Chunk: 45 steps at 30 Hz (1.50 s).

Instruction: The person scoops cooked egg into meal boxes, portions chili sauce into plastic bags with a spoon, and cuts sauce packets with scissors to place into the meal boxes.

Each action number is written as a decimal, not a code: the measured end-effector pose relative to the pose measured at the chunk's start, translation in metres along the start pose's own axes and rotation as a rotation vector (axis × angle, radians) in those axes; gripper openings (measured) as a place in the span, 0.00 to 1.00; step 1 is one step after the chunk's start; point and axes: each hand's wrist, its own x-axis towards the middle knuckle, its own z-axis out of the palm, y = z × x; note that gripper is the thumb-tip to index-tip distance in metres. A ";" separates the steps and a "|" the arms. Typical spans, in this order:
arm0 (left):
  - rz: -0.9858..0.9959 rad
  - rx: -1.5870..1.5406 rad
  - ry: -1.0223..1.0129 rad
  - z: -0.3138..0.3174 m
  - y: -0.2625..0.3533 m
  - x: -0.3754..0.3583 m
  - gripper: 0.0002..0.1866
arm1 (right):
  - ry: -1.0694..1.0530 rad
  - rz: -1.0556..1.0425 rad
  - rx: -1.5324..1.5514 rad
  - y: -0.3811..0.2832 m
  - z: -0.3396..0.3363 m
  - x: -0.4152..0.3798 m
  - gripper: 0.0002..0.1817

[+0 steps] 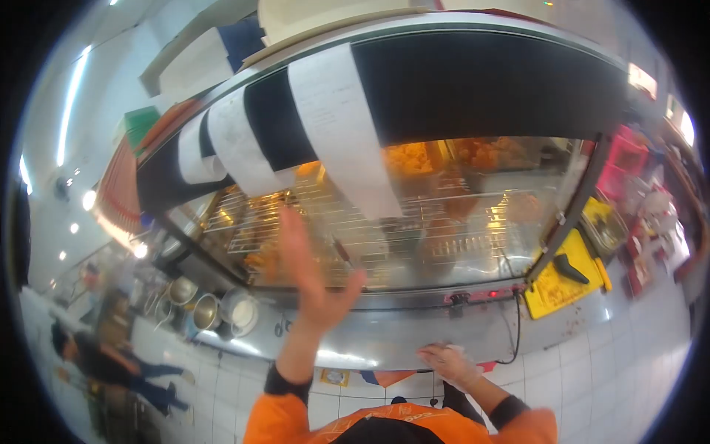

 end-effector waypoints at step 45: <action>-0.439 -0.730 -0.892 0.858 0.465 0.015 0.31 | 1.378 1.457 0.488 0.436 -0.303 -0.740 0.19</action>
